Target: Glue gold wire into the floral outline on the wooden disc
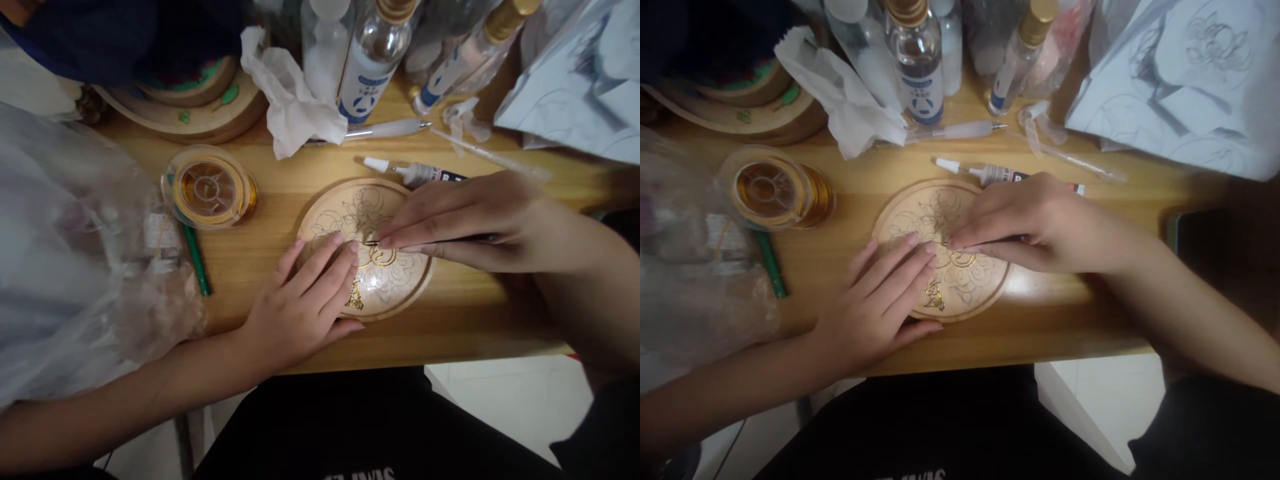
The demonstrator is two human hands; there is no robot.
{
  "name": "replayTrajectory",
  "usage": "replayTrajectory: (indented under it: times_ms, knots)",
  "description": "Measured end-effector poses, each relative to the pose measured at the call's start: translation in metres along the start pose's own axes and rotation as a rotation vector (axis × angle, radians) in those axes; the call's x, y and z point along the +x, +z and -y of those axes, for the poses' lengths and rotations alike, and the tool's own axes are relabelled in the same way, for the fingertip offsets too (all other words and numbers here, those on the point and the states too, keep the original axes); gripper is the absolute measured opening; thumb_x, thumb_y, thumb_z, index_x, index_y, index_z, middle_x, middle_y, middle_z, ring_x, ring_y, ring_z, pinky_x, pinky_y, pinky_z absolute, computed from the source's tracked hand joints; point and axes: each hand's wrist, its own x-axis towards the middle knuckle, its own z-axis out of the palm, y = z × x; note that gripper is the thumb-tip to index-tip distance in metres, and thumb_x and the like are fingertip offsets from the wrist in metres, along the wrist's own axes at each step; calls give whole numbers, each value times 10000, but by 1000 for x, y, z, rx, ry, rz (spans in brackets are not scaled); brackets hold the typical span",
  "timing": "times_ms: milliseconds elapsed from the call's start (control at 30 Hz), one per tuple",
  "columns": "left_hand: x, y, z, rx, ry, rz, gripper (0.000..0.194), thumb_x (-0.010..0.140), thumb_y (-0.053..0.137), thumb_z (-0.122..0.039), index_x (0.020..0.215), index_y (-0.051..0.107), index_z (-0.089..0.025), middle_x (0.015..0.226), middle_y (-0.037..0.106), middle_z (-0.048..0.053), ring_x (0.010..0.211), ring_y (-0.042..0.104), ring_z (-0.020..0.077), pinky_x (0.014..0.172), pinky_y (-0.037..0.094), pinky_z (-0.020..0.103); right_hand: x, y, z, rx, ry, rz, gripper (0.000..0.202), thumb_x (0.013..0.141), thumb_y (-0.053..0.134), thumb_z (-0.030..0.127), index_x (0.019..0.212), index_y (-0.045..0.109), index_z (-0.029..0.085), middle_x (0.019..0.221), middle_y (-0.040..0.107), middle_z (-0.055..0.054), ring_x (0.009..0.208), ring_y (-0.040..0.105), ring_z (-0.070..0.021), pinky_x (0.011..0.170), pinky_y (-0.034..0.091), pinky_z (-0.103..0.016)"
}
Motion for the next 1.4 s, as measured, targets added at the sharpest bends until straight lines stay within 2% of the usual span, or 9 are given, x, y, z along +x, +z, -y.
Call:
replayTrajectory:
  times_ms: [200, 367, 433, 533, 600, 667, 933, 1233, 1400]
  knots:
    - [0, -1, 0, 3, 3, -6, 588, 1015, 421, -521, 1283, 596, -27, 1382, 623, 122, 1288, 564, 311, 1116, 351, 474, -5, 9, 6, -20, 28, -77, 225, 922, 609, 130, 1123, 712, 132, 1057, 757, -105, 1013, 714, -161, 873, 584, -316]
    - [1, -1, 0, 23, 8, 3, 590, 1021, 404, -518, 1286, 594, -26, 1378, 627, 119, 1281, 566, 314, 1079, 371, 477, -21, 33, 28, -57, 208, -425, 274, 874, 652, 56, 1118, 689, 174, 1063, 742, -74, 1019, 699, -158, 884, 572, -324]
    - [1, -1, 1, 29, 14, 6, 584, 1021, 407, -511, 1286, 593, -25, 1377, 626, 122, 1281, 566, 316, 1074, 372, 478, -30, 46, 34, -211, 186, -483, 309, 885, 613, 34, 1170, 657, 146, 1013, 710, -89, 941, 679, -156, 763, 548, -299]
    - [1, -2, 1, 28, 18, 8, 578, 1019, 411, -502, 1286, 593, -24, 1376, 626, 129, 1288, 560, 320, 1089, 362, 479, -40, 65, 40, -637, 194, -384, 339, 918, 554, 58, 1241, 613, 143, 767, 562, -27, 712, 535, -153, 594, 412, -297]
    - [1, -3, 0, 22, 17, 12, 579, 1018, 408, -503, 1280, 598, -23, 1372, 629, 134, 1296, 555, 319, 1112, 345, 476, -42, 73, 43, -864, 242, -298, 343, 931, 550, 89, 1258, 599, 180, 697, 468, 4, 669, 442, -159, 597, 359, -298]
    - [1, -3, 0, 17, 16, 13, 575, 1016, 409, -499, 1276, 602, -24, 1371, 629, 138, 1303, 550, 320, 1132, 329, 473, -39, 77, 45, -957, 261, -256, 314, 948, 535, 111, 1245, 597, 191, 700, 468, 2, 682, 420, -162, 615, 335, -293]
    - [-1, 0, 0, 16, 7, 9, 577, 1019, 394, -506, 1278, 609, -37, 1355, 639, 146, 1324, 534, 305, 1173, 291, 463, -26, 76, 46, -1045, 255, -144, 344, 965, 488, 136, 1297, 558, 197, 809, 607, -44, 749, 476, -182, 665, 322, -309]
    - [0, -1, -1, -1, 1, 17, 609, 1009, 409, -523, 1321, 580, -29, 1377, 619, 160, 1334, 524, 311, 1156, 314, 470, -28, 77, 42, -1038, 228, -141, 383, 963, 480, 149, 1339, 544, 188, 856, 632, -62, 832, 532, -198, 660, 342, -314]
    - [0, -1, -1, -12, -9, 17, 605, 1010, 414, -520, 1323, 573, -27, 1393, 607, 160, 1328, 530, 313, 1154, 312, 467, -27, 75, 43, -1072, 218, -124, 384, 971, 462, 145, 1342, 553, 187, 838, 625, -59, 774, 496, -187, 660, 341, -305]
